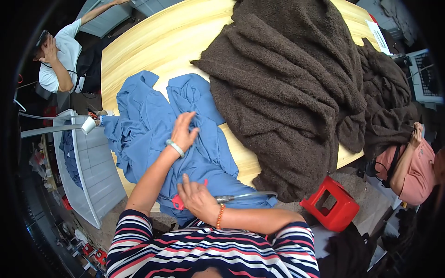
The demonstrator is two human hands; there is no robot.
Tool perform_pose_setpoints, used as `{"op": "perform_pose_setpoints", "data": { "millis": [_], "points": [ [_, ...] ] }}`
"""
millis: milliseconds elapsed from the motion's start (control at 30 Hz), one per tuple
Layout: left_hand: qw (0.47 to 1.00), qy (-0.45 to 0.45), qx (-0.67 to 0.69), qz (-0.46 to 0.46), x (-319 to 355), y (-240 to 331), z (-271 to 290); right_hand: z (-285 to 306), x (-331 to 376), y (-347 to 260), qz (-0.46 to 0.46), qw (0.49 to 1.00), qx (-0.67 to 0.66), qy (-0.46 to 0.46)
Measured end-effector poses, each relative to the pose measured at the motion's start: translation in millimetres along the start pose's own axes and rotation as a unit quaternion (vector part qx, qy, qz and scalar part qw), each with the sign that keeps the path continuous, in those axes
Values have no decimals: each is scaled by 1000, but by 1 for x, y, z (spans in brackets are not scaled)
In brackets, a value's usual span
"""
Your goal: Trim loose threads from various garments using scissors at a garment finishing station.
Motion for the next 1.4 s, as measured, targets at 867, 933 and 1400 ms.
{"op": "perform_pose_setpoints", "data": {
  "millis": [867,933,1400],
  "points": [
    [686,-95,642,328,-42,-38,37,48,71,158,-316,933,-170,26],
    [633,12,713,303,-38,-32,41,49,70,163,-334,926,-176,19],
    [710,-129,588,365,-1,-21,-41,55,62,151,-288,944,-158,-33]
  ]
}}
Point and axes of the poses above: each hand's wrist, its own x-axis away from the middle knuckle, its own z-axis out of the back of the hand, y = z × x, the point moved 5 cm from there along -x, towards the middle knuckle, and after that the axes turned 2 degrees about x, right-handed, at the moved point
